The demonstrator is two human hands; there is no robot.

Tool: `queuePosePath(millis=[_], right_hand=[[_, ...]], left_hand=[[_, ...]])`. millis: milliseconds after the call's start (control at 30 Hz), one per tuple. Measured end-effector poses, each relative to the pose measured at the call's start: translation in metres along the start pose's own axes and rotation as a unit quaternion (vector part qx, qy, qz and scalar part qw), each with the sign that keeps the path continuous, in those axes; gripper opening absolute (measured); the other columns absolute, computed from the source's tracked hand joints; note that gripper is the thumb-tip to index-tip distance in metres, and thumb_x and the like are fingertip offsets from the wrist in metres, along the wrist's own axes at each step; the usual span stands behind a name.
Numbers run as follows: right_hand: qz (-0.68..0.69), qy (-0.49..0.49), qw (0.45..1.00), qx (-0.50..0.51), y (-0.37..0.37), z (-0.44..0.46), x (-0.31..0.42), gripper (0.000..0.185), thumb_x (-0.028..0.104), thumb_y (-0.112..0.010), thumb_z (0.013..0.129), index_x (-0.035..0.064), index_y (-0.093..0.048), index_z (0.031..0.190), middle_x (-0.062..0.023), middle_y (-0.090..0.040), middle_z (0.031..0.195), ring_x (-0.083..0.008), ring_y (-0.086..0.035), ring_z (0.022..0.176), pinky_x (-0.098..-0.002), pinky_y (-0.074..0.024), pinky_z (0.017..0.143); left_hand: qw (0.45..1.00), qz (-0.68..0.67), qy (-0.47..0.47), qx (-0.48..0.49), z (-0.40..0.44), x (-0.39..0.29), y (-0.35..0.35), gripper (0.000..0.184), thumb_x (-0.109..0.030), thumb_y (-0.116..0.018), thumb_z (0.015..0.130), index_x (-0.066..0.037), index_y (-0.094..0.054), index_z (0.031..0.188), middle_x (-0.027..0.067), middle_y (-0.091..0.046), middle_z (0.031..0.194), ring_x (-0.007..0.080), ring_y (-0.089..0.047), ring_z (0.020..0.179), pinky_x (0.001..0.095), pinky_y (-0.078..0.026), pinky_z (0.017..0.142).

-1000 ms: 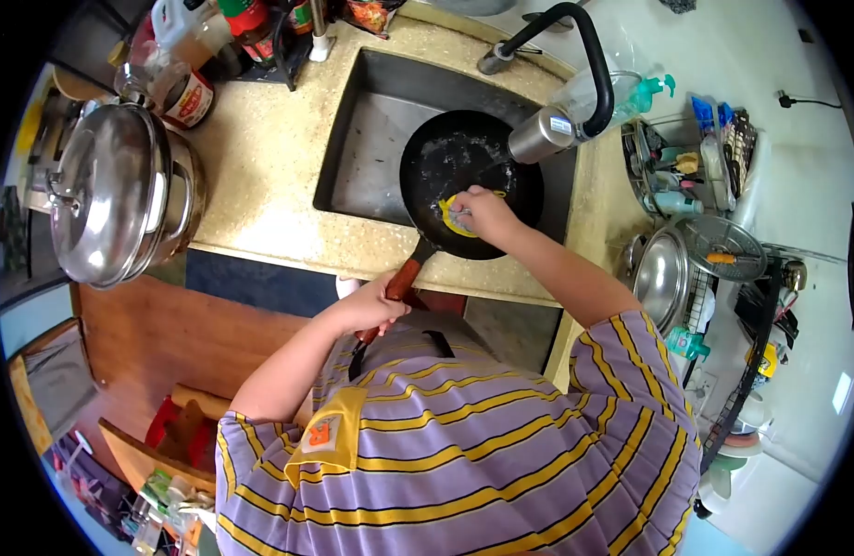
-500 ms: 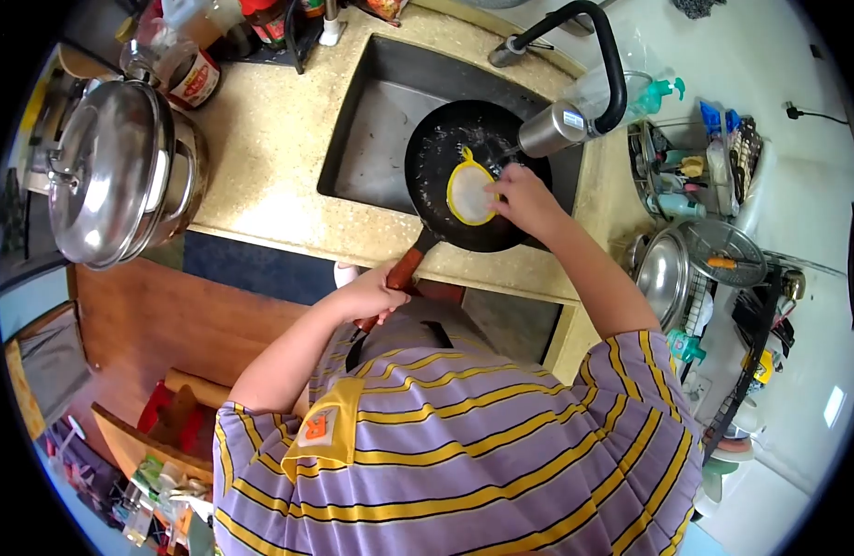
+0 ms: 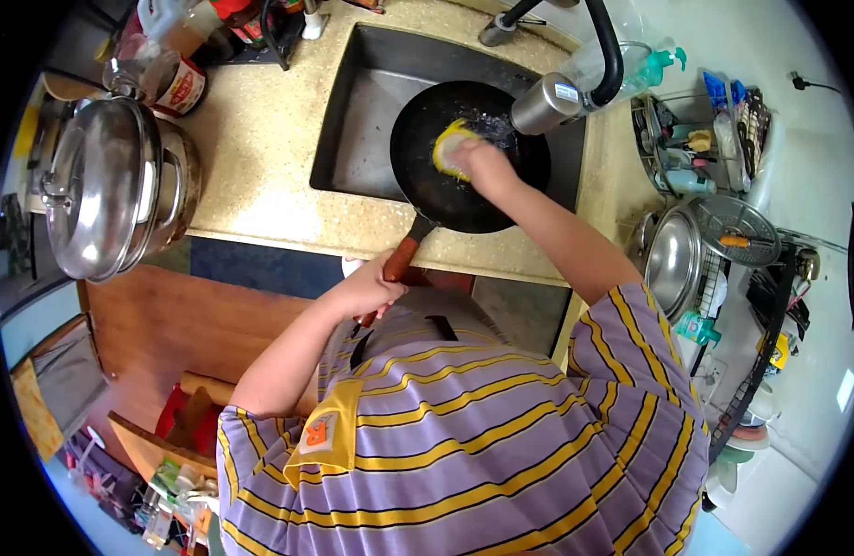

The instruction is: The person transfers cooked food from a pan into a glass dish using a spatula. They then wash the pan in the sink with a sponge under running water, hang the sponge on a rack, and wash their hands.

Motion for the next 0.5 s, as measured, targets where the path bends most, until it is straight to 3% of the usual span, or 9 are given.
queuePosePath(millis=[67,100,167,200,300,333,367,467,500], right_hand=[[-0.05,0.181,0.982,0.013,-0.006,-0.008,0.008,0.024,0.0,-0.062,0.076,0.006,-0.073,0.097,-0.0148,-0.068,0.098,-0.033,-0.066,0.092,-0.0381,-0.0525,0.082],[-0.023,0.086,0.992,0.089,-0.001,-0.004,0.002,0.025,0.002,-0.062,0.076,0.0065,-0.073,0.097,-0.0157,-0.068,0.097,-0.0326,-0.066,0.09,-0.0378,-0.0523,0.083],[-0.099,0.063,0.993,-0.002,0.005,0.008,-0.026,0.024,0.005,-0.062,0.076,0.0069,-0.074,0.096,-0.0163,-0.069,0.097,-0.0327,-0.066,0.088,-0.0378,-0.0525,0.082],[-0.059,-0.031,0.998,-0.023,0.006,0.017,-0.039,0.022,0.008,-0.062,0.077,0.0068,-0.073,0.096,-0.0171,-0.068,0.098,-0.0338,-0.066,0.087,-0.038,-0.0524,0.081],[-0.115,0.05,0.992,-0.029,-0.01,0.001,-0.033,0.016,0.011,-0.064,0.082,0.0054,-0.072,0.094,-0.0167,-0.068,0.093,-0.032,-0.065,0.082,-0.0371,-0.0516,0.079],[0.076,-0.073,0.992,0.064,-0.004,-0.005,0.0,0.015,0.016,-0.065,0.087,0.0034,-0.07,0.091,-0.015,-0.066,0.088,-0.0266,-0.063,0.077,-0.0346,-0.0505,0.075],[0.058,-0.024,0.994,0.093,-0.008,-0.013,0.007,0.018,0.019,-0.066,0.088,0.0012,-0.068,0.089,-0.012,-0.064,0.083,-0.0207,-0.06,0.073,-0.0324,-0.0491,0.072],[0.247,-0.165,0.947,0.12,0.012,-0.008,0.006,0.014,0.014,-0.068,0.085,0.0021,-0.07,0.092,-0.0117,-0.064,0.087,-0.0198,-0.062,0.076,-0.0306,-0.0496,0.072],[0.292,-0.212,0.926,0.108,0.024,0.0,0.003,0.014,0.012,-0.069,0.083,0.0033,-0.071,0.094,-0.0125,-0.065,0.09,-0.0203,-0.063,0.079,-0.0301,-0.05,0.073]], left_hand=[[1.0,0.01,0.012,0.001,-0.001,-0.006,0.004,0.041,-0.003,-0.06,0.087,-0.003,-0.041,0.124,0.0032,-0.051,0.063,0.0123,-0.049,0.046,0.0276,-0.043,0.044],[1.0,0.005,0.011,-0.007,-0.002,-0.007,0.004,0.035,-0.004,-0.06,0.087,-0.003,-0.043,0.118,0.0033,-0.051,0.063,0.0123,-0.05,0.045,0.0276,-0.042,0.043],[0.999,0.035,0.014,-0.006,-0.002,-0.008,0.006,0.037,-0.004,-0.06,0.087,-0.002,-0.043,0.12,0.0034,-0.051,0.063,0.0123,-0.05,0.046,0.0277,-0.042,0.043],[0.999,0.03,0.012,-0.008,-0.002,-0.009,0.005,0.038,-0.004,-0.06,0.087,-0.001,-0.043,0.121,0.0034,-0.051,0.063,0.0125,-0.05,0.046,0.0278,-0.042,0.043],[1.0,0.017,0.01,-0.014,-0.004,-0.012,0.003,0.04,-0.003,-0.06,0.086,-0.001,-0.043,0.123,0.0037,-0.051,0.063,0.013,-0.051,0.046,0.0283,-0.042,0.043],[1.0,0.015,0.009,-0.015,-0.004,-0.012,0.003,0.041,-0.002,-0.059,0.086,0.0,-0.042,0.124,0.0039,-0.051,0.064,0.0131,-0.051,0.046,0.0284,-0.042,0.043],[1.0,0.013,0.009,-0.014,-0.004,-0.011,0.002,0.043,-0.002,-0.059,0.086,0.0,-0.042,0.125,0.0041,-0.051,0.064,0.0133,-0.051,0.045,0.0285,-0.042,0.043],[1.0,0.029,0.005,0.002,0.0,-0.002,0.002,0.061,0.001,-0.058,0.087,-0.002,-0.032,0.142,0.0033,-0.052,0.066,0.012,-0.049,0.047,0.0273,-0.042,0.045],[0.999,0.034,-0.003,-0.008,0.0,-0.003,0.002,0.051,0.0,-0.058,0.086,-0.002,-0.036,0.132,0.0043,-0.052,0.066,0.0126,-0.05,0.047,0.0278,-0.042,0.045]])
Point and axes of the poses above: each hand's wrist, its own z-axis towards the middle knuckle, its own y-axis out of the back of the hand, x = y × z, the point moved 4 cm from there along z, towards the middle knuckle
